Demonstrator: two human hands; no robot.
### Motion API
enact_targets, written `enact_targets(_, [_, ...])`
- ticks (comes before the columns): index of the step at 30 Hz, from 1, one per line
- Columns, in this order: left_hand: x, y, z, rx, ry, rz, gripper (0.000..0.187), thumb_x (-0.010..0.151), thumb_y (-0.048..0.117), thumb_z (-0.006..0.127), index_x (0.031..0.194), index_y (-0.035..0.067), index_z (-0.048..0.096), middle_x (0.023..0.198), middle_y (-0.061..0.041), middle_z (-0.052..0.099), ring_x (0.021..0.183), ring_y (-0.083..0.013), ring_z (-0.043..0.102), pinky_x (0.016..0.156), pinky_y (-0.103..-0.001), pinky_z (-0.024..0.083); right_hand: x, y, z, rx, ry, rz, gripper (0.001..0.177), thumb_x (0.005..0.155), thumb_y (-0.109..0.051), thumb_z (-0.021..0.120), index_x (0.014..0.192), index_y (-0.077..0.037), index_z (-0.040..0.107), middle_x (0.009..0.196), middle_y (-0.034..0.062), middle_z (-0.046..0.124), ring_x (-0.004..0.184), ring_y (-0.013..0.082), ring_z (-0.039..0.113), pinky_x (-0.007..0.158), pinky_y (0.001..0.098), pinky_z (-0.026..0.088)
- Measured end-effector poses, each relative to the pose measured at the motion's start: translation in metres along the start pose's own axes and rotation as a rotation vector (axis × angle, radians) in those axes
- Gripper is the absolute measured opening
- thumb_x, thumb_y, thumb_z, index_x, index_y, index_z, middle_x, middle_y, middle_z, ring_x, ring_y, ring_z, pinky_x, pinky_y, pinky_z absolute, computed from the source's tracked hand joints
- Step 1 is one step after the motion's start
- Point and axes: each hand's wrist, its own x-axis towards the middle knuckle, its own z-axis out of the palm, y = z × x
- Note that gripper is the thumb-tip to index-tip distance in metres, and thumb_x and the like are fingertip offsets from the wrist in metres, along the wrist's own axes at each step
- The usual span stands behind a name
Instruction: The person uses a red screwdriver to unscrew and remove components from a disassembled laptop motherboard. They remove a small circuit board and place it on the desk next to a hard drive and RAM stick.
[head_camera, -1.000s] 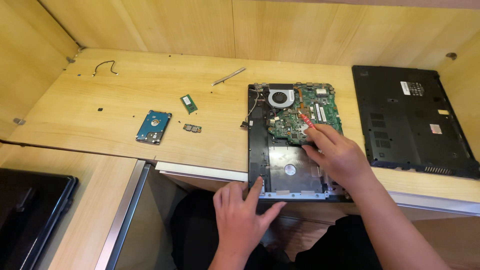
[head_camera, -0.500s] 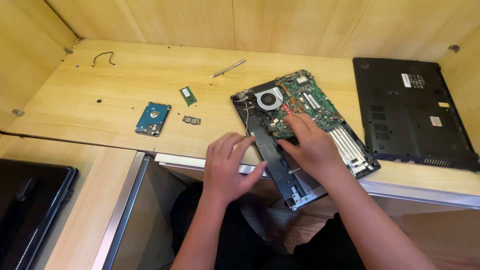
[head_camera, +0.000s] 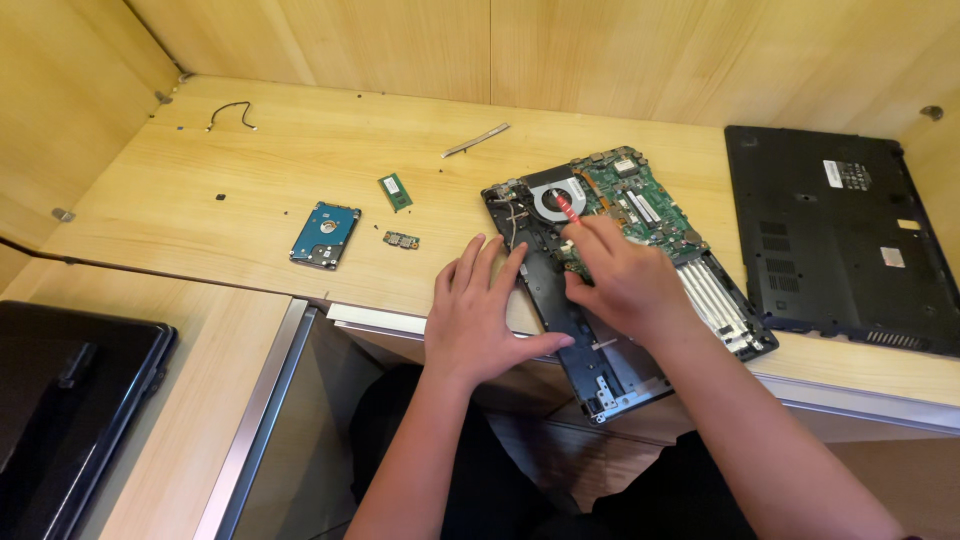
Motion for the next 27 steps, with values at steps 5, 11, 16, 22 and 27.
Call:
enact_targets(5, [0.003,0.000,0.001,0.013,-0.021,-0.022,0.121,0.076,0.096,0.076,0.165,0.014,0.063,0.176,-0.021,0.053,0.176,-0.0393,0.032,0.137,-0.062,0.028,0.009,0.000,-0.008,0.152,-0.061,0.046,0.058,0.094,-0.043,0.084,0.146,-0.021,0.069,0.133,-0.0076,0.066,0.084,0.0192,0.085,0.073,0.0385,0.070])
enact_targets(11, [0.001,-0.001,-0.006,0.079,-0.150,0.017,0.154,0.055,0.112,0.070,0.172,0.014,0.053,0.187,-0.021,0.040,0.181,-0.0393,0.020,0.140,-0.067,0.020,0.006,0.010,-0.041,0.636,-0.078,0.308,0.071,0.090,-0.018,0.098,0.149,-0.004,0.061,0.140,0.0080,0.058,0.116,0.0276,0.084,0.096,0.0441,0.068])
enact_targets(16, [-0.009,-0.003,0.010,0.170,-0.113,0.031,0.155,0.054,0.112,0.072,0.170,0.011,0.055,0.189,-0.022,0.037,0.180,-0.0447,0.019,0.138,-0.072,0.023,-0.040,0.016,-0.092,0.802,0.105,0.441,0.068,0.097,-0.006,0.098,0.150,0.008,0.057,0.140,0.0169,0.054,0.127,0.0387,0.080,0.109,0.0504,0.064])
enact_targets(22, [-0.041,0.002,0.032,0.392,0.308,0.129,0.160,0.051,0.124,0.066,0.155,0.002,0.072,0.183,-0.024,0.045,0.171,-0.0513,0.036,0.133,-0.079,0.029,-0.136,-0.036,-0.115,0.488,0.075,0.394,0.088,0.092,-0.040,0.093,0.152,0.012,0.056,0.134,0.0231,0.063,0.117,0.0342,0.062,0.108,0.0437,0.055])
enact_targets(27, [-0.060,0.014,0.047,0.411,0.397,-0.015,0.123,0.077,0.110,0.074,0.132,0.000,0.075,0.180,-0.029,0.046,0.170,-0.0547,0.036,0.129,-0.080,0.038,-0.169,-0.077,-0.108,0.431,0.054,0.358,0.102,0.080,-0.052,0.105,0.150,0.007,0.061,0.146,0.0247,0.065,0.139,0.0404,0.067,0.125,0.0527,0.057])
